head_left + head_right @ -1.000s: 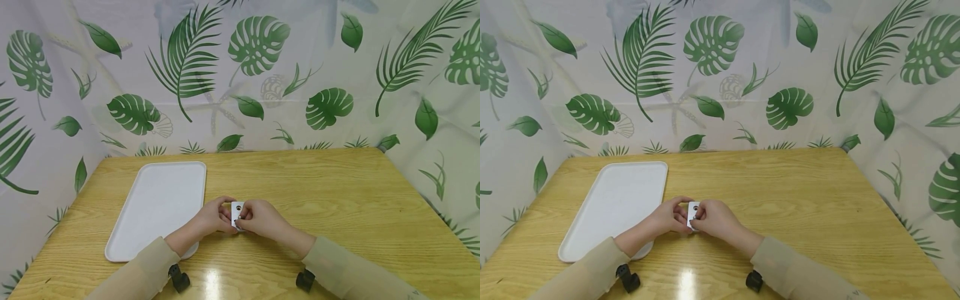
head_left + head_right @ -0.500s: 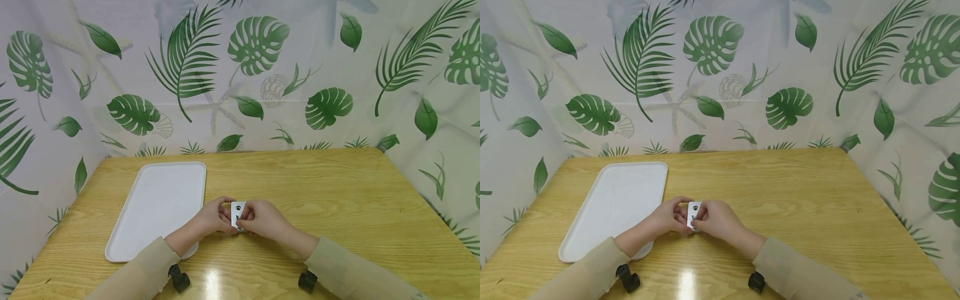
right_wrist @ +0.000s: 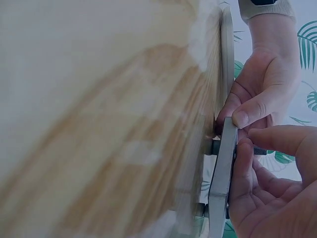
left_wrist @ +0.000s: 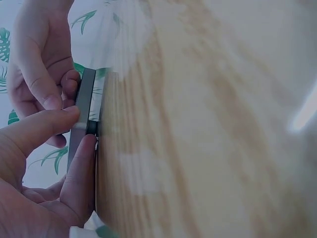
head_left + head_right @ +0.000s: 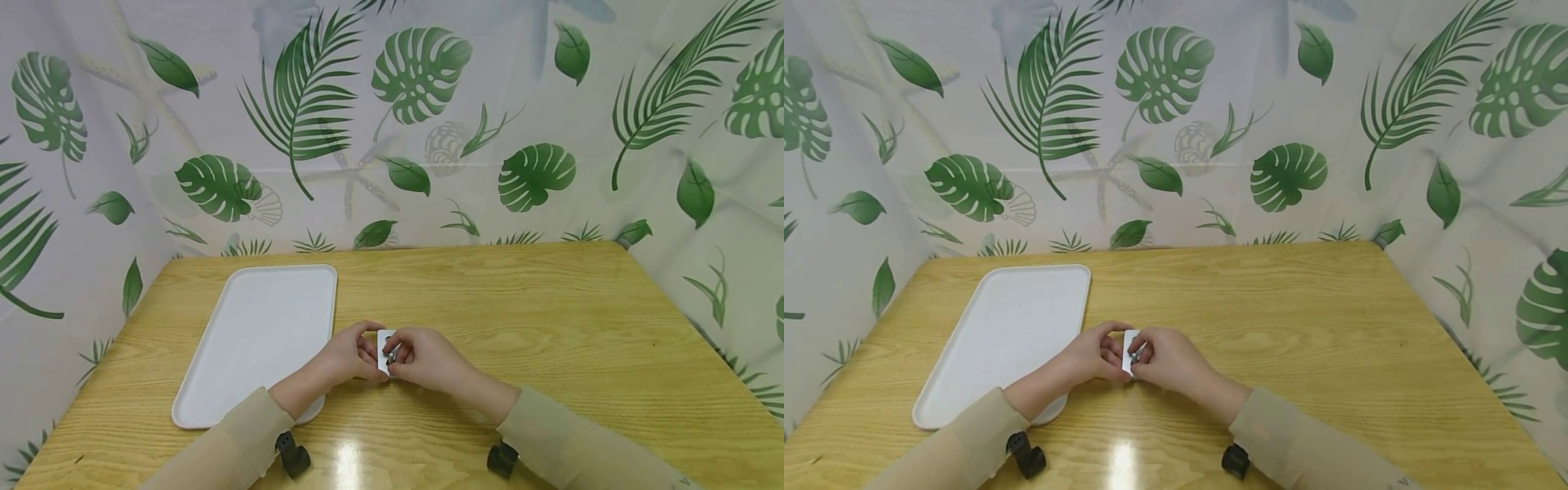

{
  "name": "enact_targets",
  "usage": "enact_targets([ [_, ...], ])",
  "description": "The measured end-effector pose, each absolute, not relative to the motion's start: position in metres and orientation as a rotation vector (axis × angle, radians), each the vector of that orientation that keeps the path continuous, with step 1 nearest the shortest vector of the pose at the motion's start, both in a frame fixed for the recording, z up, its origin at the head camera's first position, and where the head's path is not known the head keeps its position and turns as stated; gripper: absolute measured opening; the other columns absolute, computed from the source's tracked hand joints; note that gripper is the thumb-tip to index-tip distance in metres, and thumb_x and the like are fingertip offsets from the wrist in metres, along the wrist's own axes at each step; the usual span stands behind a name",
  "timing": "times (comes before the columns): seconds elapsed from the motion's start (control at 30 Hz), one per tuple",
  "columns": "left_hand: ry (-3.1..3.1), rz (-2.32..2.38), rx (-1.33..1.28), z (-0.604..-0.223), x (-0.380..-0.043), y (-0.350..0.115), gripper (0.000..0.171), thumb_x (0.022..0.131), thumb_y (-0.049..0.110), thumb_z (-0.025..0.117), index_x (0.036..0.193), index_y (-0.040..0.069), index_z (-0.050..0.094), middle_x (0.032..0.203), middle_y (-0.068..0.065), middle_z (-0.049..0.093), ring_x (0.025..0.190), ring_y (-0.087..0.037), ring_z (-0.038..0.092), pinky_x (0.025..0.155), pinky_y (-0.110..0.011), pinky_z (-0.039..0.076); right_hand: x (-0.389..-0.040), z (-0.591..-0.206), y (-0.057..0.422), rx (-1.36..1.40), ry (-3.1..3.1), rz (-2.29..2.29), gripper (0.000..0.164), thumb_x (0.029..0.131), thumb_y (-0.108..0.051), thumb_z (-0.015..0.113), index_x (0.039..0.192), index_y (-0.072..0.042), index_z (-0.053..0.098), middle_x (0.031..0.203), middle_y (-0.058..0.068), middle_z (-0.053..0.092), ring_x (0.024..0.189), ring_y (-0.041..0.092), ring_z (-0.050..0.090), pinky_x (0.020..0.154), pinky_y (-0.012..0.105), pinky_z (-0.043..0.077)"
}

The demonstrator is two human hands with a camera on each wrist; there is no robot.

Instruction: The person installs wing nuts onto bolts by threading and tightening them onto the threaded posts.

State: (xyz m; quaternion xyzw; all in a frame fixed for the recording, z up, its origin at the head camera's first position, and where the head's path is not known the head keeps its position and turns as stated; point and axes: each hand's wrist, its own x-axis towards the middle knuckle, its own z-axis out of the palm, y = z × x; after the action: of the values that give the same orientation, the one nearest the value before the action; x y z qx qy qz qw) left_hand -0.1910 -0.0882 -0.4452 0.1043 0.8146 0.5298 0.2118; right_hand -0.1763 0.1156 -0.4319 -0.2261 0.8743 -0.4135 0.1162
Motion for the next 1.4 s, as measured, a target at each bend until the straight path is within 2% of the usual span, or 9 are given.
enact_targets([
  [0.2, 2.263, 1.479, 0.305, -0.4457, -0.1911, -0.0881, 0.086, 0.077, -0.01, 0.086, 0.154, -0.001, 0.047, 0.096, -0.011, 0.069, 0.077, -0.008, 0.069, 0.074, -0.026, 0.06, -0.1773, -0.4323, 0.1131, -0.511, 2.557, -1.263, 0.017, 0.088, -0.008, 0.084, 0.101, 0.0, 0.076, 0.082, 0.005, 0.073, 0.068, 0.007, 0.063, 0.062, 0.023, 0.052],
  [0.4, 2.281, 1.462, 0.298, -0.4457, -0.1914, -0.0878, 0.086, 0.076, -0.009, 0.087, 0.153, -0.001, 0.048, 0.094, -0.01, 0.069, 0.077, -0.008, 0.068, 0.073, -0.025, 0.059, -0.1774, -0.4306, 0.1107, -0.418, 2.567, -1.281, 0.014, 0.089, -0.011, 0.085, 0.09, -0.002, 0.075, 0.074, 0.004, 0.073, 0.061, 0.006, 0.061, 0.057, 0.022, 0.05],
  [0.63, 2.266, 1.475, 0.298, -0.445, -0.191, -0.0869, 0.087, 0.076, -0.009, 0.087, 0.154, -0.001, 0.047, 0.095, -0.01, 0.069, 0.076, -0.008, 0.068, 0.072, -0.024, 0.058, -0.1776, -0.4294, 0.1105, -0.367, 2.572, -1.235, 0.024, 0.091, -0.016, 0.084, 0.075, -0.007, 0.07, 0.06, 0.0, 0.068, 0.052, 0.007, 0.06, 0.051, 0.021, 0.046],
  [0.8, 2.275, 1.478, 0.293, -0.4444, -0.1907, -0.0867, 0.087, 0.076, -0.01, 0.087, 0.154, -0.001, 0.047, 0.094, -0.009, 0.068, 0.076, -0.008, 0.068, 0.072, -0.025, 0.059, -0.1762, -0.4291, 0.1127, -0.39, 2.55, -1.252, 0.025, 0.092, -0.016, 0.083, 0.074, -0.006, 0.069, 0.059, 0.002, 0.069, 0.05, 0.008, 0.062, 0.051, 0.023, 0.05],
  [1.0, 2.256, 1.49, 0.271, -0.4447, -0.1897, -0.0862, 0.086, 0.077, -0.011, 0.086, 0.153, 0.0, 0.049, 0.092, -0.009, 0.068, 0.075, -0.009, 0.068, 0.072, -0.025, 0.059, -0.1732, -0.4284, 0.1153, -0.397, 2.542, -1.265, 0.02, 0.093, -0.016, 0.082, 0.082, -0.007, 0.068, 0.062, 0.004, 0.068, 0.053, 0.01, 0.062, 0.053, 0.023, 0.05],
  [1.17, 2.248, 1.494, 0.272, -0.4462, -0.1898, -0.0866, 0.085, 0.077, -0.011, 0.087, 0.152, 0.0, 0.049, 0.093, -0.009, 0.069, 0.074, -0.009, 0.069, 0.072, -0.025, 0.059, -0.1728, -0.43, 0.1169, -0.412, 2.516, -1.302, 0.015, 0.094, -0.014, 0.08, 0.099, -0.003, 0.072, 0.067, 0.005, 0.07, 0.055, 0.011, 0.062, 0.055, 0.025, 0.049],
  [1.27, 2.251, 1.489, 0.283, -0.4467, -0.1906, -0.0869, 0.085, 0.077, -0.01, 0.087, 0.153, 0.0, 0.049, 0.094, -0.01, 0.069, 0.075, -0.009, 0.069, 0.073, -0.026, 0.059, -0.174, -0.4312, 0.117, -0.416, 2.486, -1.33, 0.024, 0.095, -0.013, 0.079, 0.114, 0.0, 0.072, 0.071, 0.005, 0.072, 0.058, 0.011, 0.064, 0.057, 0.025, 0.05],
  [1.4, 2.253, 1.482, 0.299, -0.4459, -0.1908, -0.0872, 0.084, 0.078, -0.01, 0.087, 0.153, 0.0, 0.049, 0.095, -0.01, 0.069, 0.076, -0.009, 0.069, 0.073, -0.025, 0.059, -0.1745, -0.431, 0.1171, -0.445, 2.458, -1.355, 0.034, 0.096, -0.009, 0.077, 0.126, 0.005, 0.071, 0.075, 0.007, 0.074, 0.06, 0.01, 0.064, 0.057, 0.025, 0.051],
])
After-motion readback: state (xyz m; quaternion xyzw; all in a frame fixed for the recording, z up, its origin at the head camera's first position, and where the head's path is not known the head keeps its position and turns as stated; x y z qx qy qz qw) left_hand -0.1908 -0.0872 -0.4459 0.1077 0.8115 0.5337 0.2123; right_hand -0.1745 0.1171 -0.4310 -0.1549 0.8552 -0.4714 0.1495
